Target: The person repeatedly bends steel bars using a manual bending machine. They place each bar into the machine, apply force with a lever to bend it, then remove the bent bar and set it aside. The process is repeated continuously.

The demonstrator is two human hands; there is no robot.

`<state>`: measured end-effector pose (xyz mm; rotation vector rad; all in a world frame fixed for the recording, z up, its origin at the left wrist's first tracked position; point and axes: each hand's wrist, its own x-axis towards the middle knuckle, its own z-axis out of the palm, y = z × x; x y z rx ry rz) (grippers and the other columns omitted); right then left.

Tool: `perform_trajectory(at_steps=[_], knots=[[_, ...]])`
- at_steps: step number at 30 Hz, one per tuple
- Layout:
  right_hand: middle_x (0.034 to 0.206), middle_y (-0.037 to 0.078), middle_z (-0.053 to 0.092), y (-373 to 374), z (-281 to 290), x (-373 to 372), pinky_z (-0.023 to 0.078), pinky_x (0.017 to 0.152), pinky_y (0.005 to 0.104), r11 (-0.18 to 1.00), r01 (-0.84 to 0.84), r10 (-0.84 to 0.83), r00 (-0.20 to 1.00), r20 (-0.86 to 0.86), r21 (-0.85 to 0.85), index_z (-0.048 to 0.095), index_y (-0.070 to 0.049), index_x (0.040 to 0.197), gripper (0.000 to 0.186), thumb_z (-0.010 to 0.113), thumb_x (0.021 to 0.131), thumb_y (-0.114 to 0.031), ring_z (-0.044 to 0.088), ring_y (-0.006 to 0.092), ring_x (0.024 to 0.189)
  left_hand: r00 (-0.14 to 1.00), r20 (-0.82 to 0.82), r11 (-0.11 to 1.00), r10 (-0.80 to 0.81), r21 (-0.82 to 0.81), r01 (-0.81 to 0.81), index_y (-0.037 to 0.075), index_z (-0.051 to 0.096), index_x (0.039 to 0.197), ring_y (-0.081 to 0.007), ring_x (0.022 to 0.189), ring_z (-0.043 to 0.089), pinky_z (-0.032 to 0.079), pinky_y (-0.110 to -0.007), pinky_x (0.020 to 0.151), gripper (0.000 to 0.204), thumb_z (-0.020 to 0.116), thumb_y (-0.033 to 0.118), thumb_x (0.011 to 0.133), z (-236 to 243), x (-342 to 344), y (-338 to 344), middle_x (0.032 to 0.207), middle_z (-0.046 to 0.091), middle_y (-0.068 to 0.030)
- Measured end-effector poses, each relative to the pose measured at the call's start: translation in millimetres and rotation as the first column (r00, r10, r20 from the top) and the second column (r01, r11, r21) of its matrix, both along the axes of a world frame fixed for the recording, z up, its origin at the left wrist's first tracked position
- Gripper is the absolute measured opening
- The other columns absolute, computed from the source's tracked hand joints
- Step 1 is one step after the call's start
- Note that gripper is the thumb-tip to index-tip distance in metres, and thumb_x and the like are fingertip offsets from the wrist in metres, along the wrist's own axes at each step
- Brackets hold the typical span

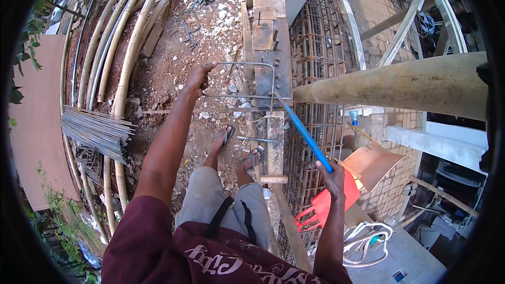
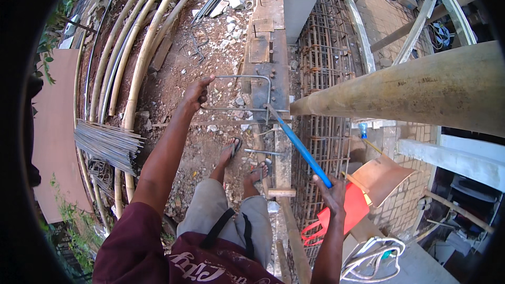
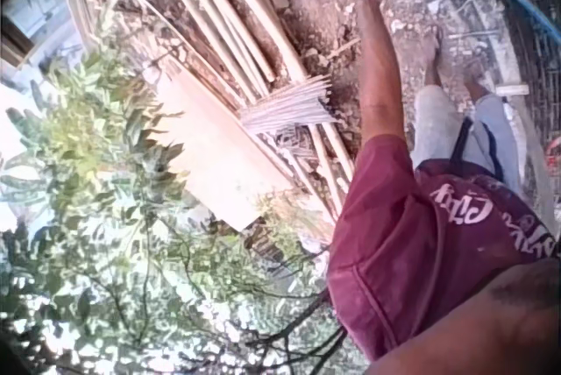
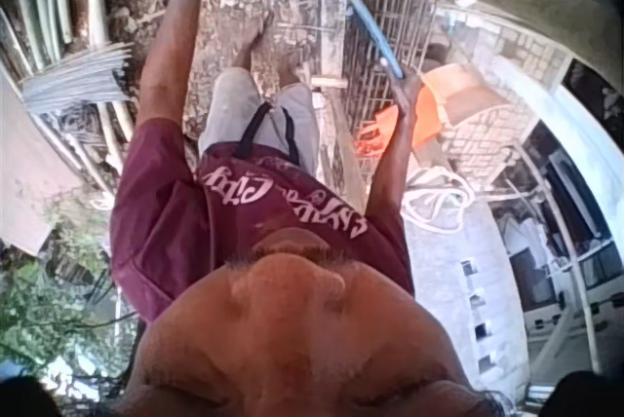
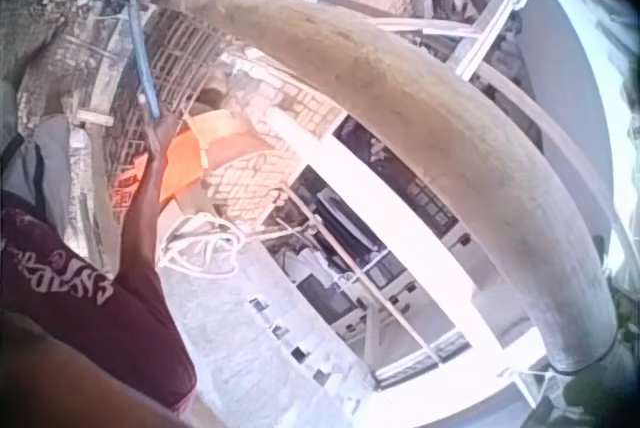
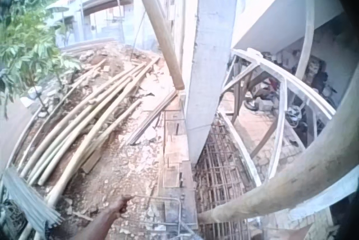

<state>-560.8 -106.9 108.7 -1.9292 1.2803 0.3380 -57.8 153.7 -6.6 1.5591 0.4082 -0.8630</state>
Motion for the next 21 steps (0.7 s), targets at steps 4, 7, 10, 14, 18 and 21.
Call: perform_trajectory(at_steps=[4,7,10,14,18,21], knots=[[0.060,0.006,0.058,-42.6,-6.0,1.3,0.046,0.063,0.0421,0.981,-0.184,0.180,0.981,-0.065,-0.055,0.082,-0.005,0.090,0.056,0.082,0.089,-0.061,0.056,0.0186,0.059,1.000,0.022,1.000,0.016,0.011,-0.016,0.019,0.062,0.085,-0.0046,0.045,0.020,0.014,-0.028,0.042,0.029,0.086,0.033,0.095,-10.2,0.8,-1.3,0.058,0.029,0.0126],[0.059,0.009,0.062,-63.2,2.0,14.6,0.048,0.063,0.0449,0.966,-0.239,0.236,0.971,-0.041,-0.096,0.082,-0.005,0.088,0.058,0.081,0.088,-0.063,0.062,0.0235,0.058,0.999,0.034,0.999,0.019,0.041,-0.020,0.018,0.063,0.088,-0.0047,0.046,0.022,0.015,-0.027,0.042,0.028,0.086,0.033,0.095,-12.9,2.7,-1.3,0.060,0.030,0.0117],[0.060,0.010,0.063,-83.4,12.8,27.8,0.048,0.063,0.0446,0.900,-0.387,0.376,0.922,-0.096,-0.200,0.083,-0.006,0.087,0.058,0.081,0.088,-0.065,0.063,0.0231,0.059,0.999,0.044,0.999,0.014,0.030,-0.015,0.018,0.058,0.084,-0.0047,0.046,0.023,0.015,-0.026,0.042,0.034,0.087,0.033,0.094,-12.4,3.5,-0.9,0.062,0.032,0.0102],[0.059,0.010,0.063,-92.8,17.6,29.6,0.048,0.063,0.0444,0.917,-0.368,0.360,0.930,-0.078,-0.153,0.081,-0.005,0.081,0.061,0.081,0.086,-0.066,0.063,0.0238,0.059,0.999,0.040,0.999,0.028,0.032,-0.029,0.017,0.061,0.080,-0.0064,0.052,0.025,0.022,-0.026,0.044,0.037,0.092,0.036,0.087,-12.3,3.5,1.0,0.067,0.034,0.0081],[0.063,0.013,0.065,-73.9,15.2,22.2,0.050,0.066,0.0470,0.930,-0.342,0.333,0.939,-0.081,-0.139,0.078,-0.004,0.078,0.065,0.079,0.086,-0.069,0.066,0.0285,0.063,0.999,0.050,1.000,0.005,-0.008,-0.005,0.020,0.054,0.075,-0.0071,0.050,0.025,0.021,-0.027,0.044,0.040,0.089,0.031,0.091,-14.7,5.3,1.4,0.064,0.034,0.0088],[0.064,0.015,0.066,-55.6,10.8,18.3,0.051,0.068,0.0497,0.925,-0.299,0.267,0.951,-0.159,-0.234,0.078,-0.005,0.079,0.071,0.076,0.085,-0.075,0.069,0.0337,0.066,0.999,0.039,1.000,-0.012,-0.026,0.013,0.020,0.053,0.076,-0.0073,0.049,0.024,0.020,-0.028,0.043,0.040,0.088,0.030,0.092,-16.0,6.8,1.1,0.063,0.034,0.0092]])
